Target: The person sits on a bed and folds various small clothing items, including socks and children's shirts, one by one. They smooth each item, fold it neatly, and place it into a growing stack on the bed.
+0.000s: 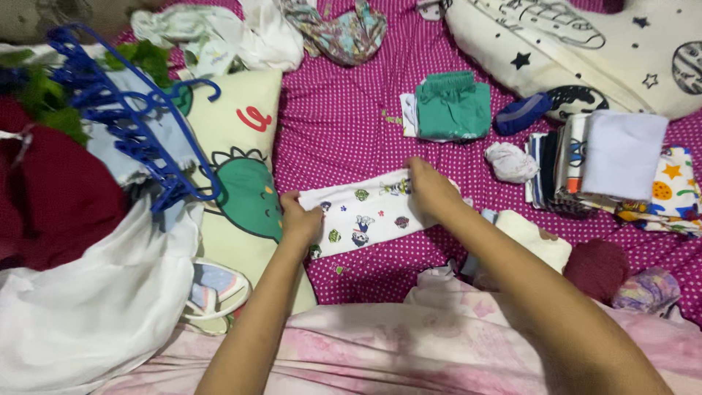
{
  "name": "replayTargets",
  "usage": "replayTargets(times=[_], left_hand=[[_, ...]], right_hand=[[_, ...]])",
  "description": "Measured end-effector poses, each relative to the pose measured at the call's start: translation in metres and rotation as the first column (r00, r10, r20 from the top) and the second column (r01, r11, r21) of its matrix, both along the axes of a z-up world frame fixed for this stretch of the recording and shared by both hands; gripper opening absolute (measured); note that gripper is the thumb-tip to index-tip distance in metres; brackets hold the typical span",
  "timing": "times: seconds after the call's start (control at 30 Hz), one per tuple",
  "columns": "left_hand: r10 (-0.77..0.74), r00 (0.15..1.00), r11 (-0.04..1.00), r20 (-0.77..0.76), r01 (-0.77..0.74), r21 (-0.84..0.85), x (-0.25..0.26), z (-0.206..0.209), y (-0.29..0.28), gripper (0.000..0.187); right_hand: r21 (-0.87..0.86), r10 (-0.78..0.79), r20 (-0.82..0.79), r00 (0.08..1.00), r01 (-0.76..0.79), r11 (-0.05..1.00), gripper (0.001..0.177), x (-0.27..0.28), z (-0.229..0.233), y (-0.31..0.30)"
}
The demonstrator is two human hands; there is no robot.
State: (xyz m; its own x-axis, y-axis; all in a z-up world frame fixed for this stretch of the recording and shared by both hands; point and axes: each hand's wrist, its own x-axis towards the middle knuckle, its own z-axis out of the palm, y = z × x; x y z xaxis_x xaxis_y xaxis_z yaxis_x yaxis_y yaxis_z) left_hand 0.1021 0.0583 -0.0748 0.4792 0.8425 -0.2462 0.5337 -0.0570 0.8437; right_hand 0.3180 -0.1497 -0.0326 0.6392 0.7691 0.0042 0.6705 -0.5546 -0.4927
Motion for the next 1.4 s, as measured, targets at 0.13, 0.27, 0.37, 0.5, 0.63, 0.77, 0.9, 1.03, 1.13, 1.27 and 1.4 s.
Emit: replayTargets(times=[0.13, 0.27, 0.37, 0.5, 0.63, 0.77, 0.9, 1.03, 1.13, 1.27, 1.4], left_hand=[[0.024, 0.998, 1.000, -0.061, -0.023, 0.019, 0.002, -0.002, 0.000, 0.077], [-0.002, 0.999, 0.980, -0.049, 0.012, 0.198, 0.006, 0.012, -0.014, 0.078], [-0.246, 0.967, 0.827, 0.063, 0.175, 0.535, 0.013, 0.014, -0.046, 0.062], [-0.590, 0.807, 0.697, -0.018, 0.520, 0.494, 0.022, 0.017, -0.063, 0.059], [-0.569, 0.615, 0.482, -0.546, 0.787, 0.385, 0.017, 0.021, -0.057, 0.064], [-0.507, 0.567, 0.504, -0.649, 0.806, 0.310, 0.010, 0.031, -0.055, 0.081], [-0.471, 0.496, 0.586, -0.729, 0.794, 0.162, 0.012, 0.051, -0.046, 0.114], [-0.467, 0.393, 0.599, -0.792, 0.800, 0.043, 0.000, 0.074, -0.050, 0.142], [-0.452, 0.312, 0.636, -0.836, 0.769, -0.057, -0.005, 0.078, -0.060, 0.141], [-0.518, 0.498, 0.645, -0.695, 0.761, 0.064, 0.000, 0.058, -0.086, 0.115], [-0.771, 0.599, 0.491, -0.218, 0.776, 0.396, 0.034, 0.033, -0.124, 0.092]], right_hand=[[-0.114, -0.078, -0.034, 0.996, 0.073, 0.991, 0.041, -0.011, 0.014, 0.007], [-0.178, -0.072, 0.107, 0.992, 0.091, 0.980, 0.049, -0.021, 0.029, 0.015], [-0.048, 0.057, 0.455, 0.889, -0.039, 0.998, 0.053, -0.041, 0.024, 0.021], [-0.029, 0.169, 0.478, 0.862, -0.177, 0.984, 0.057, -0.088, -0.001, 0.036], [-0.087, 0.249, 0.283, 0.926, -0.234, 0.968, 0.060, -0.082, -0.029, 0.022], [-0.255, 0.292, 0.222, 0.930, -0.233, 0.938, 0.062, -0.047, -0.039, 0.006], [-0.367, 0.204, 0.246, 0.947, -0.104, 0.924, 0.065, -0.007, -0.025, -0.028], [-0.346, 0.207, 0.293, 0.934, -0.098, 0.933, 0.063, 0.007, -0.021, -0.048], [-0.159, 0.192, 0.087, 0.978, -0.177, 0.971, 0.060, 0.026, -0.016, -0.050], [-0.211, 0.151, -0.213, 0.965, -0.197, 0.958, 0.051, 0.064, -0.001, -0.062], [-0.335, -0.023, -0.486, 0.874, -0.162, 0.928, 0.064, 0.077, 0.009, -0.069]])
